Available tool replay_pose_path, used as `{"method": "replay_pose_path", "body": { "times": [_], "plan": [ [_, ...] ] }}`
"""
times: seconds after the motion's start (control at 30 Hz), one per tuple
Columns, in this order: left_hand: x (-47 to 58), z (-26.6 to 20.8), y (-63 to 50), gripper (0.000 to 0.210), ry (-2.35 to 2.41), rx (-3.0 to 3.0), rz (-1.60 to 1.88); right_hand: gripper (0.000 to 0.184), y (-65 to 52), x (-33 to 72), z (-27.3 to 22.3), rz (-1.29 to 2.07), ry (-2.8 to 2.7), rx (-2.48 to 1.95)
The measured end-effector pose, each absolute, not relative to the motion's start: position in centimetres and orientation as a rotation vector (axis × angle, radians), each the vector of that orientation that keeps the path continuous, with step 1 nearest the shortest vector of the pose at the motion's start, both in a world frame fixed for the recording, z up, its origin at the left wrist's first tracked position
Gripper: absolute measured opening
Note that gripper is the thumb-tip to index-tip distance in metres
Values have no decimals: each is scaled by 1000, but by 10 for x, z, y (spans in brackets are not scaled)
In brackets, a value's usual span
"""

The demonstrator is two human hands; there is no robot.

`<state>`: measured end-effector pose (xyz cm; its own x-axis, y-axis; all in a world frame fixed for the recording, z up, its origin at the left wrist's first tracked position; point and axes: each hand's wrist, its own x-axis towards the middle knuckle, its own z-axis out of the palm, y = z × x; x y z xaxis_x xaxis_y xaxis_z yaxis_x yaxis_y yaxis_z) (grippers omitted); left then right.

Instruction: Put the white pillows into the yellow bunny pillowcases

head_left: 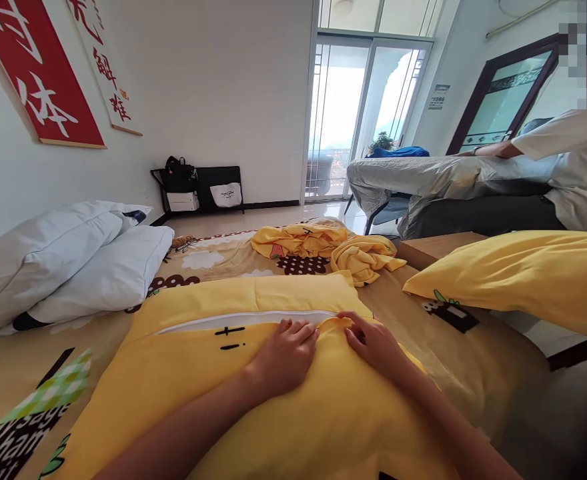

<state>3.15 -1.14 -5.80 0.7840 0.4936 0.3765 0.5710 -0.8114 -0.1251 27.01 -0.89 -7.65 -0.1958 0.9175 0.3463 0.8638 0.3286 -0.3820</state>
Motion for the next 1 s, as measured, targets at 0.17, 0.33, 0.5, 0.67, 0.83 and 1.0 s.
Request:
{"method": "replay_pose_path", "body": {
  "times": [0.17, 0.33, 0.5, 0.67, 0.83, 1.0],
  "plan": [
    [39, -26, -5, 30, -828, -2799, -287, 33, -10, 275, -94, 13, -1988, -1469],
    [80, 13, 23, 25, -995, -2899, 19, 31, -15, 276, -115, -122, -1957, -1329],
    [122, 6, 52, 21, -1190, -2987, -58, 31, -14, 276, -112, -150, -1984, -1288],
    [130, -24, 61, 24, -1366, -3004, -176, 30, -14, 275, -114, -160, -1976, -1257],
    [132, -31, 59, 24, -1483, -2995, -200, 29, -14, 274, -118, -204, -1949, -1251],
    [137, -35, 50, 27, -1502, -2928, -230, 29, -17, 273, -116, -195, -1958, -1262]
  ]
}}
